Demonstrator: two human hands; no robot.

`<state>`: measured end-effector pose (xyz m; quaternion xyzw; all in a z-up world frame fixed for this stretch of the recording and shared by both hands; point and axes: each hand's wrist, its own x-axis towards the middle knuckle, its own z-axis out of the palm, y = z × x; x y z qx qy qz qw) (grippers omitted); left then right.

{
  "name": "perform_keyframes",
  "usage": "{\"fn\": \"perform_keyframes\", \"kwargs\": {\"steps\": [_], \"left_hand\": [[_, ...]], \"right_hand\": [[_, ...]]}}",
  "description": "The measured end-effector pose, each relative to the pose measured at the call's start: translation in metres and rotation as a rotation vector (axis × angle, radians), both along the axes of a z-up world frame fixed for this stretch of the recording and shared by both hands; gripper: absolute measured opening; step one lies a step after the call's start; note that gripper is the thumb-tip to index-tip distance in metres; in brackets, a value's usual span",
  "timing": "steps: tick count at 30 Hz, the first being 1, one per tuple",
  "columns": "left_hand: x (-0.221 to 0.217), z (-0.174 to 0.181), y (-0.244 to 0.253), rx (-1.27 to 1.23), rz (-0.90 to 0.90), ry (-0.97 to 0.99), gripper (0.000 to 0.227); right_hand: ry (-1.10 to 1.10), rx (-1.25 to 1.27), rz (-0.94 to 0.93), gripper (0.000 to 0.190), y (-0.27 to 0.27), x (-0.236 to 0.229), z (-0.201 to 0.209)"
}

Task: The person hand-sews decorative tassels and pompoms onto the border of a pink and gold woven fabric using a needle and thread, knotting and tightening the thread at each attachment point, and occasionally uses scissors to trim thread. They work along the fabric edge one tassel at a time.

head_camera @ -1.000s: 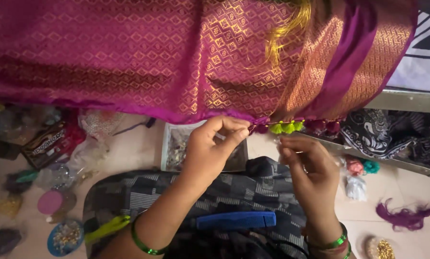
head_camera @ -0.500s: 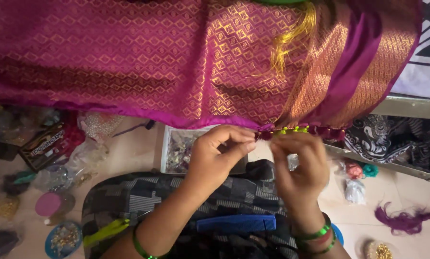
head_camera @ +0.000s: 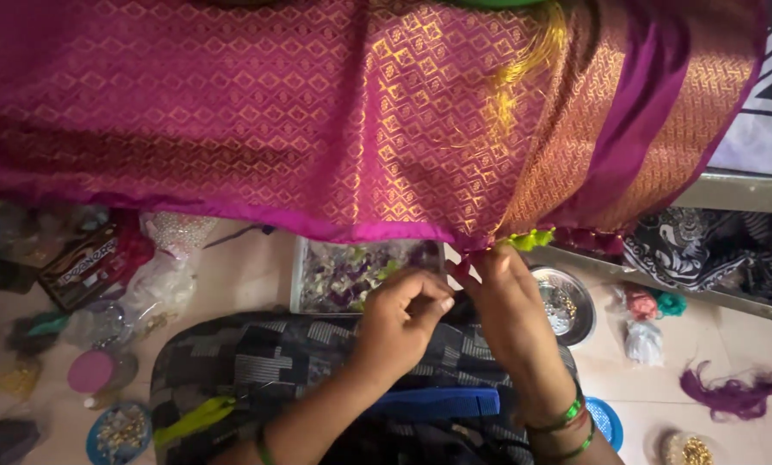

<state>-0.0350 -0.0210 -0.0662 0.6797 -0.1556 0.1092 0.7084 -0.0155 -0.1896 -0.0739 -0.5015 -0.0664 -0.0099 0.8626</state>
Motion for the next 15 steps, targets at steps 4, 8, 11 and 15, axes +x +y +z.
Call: {"fn": "perform_keyframes", "kwargs": {"steps": [4,8,11,15], "left_hand": [[-0.004,0.0,0.003,-0.038,-0.022,0.071,0.01],[-0.004,0.011,0.011,0.155,0.026,-0.031,0.009],[0.007,0.032,0.019,0.128,0.039,-0.058,0.02],[0.028,0.066,0.025,-0.093,-0.297,0.13,0.023]], "right_hand": [[0.022,0.171,0.117,0.052,0.017,0.004,0.04],[0.033,0.132,0.111,0.032,0.016,0.003,0.041],[0.031,-0.024,-0.081,0.019,0.009,0.002,0.007],[-0.077,0.046,-0.135,0.02,0.032,-0.014,0.021]]}}
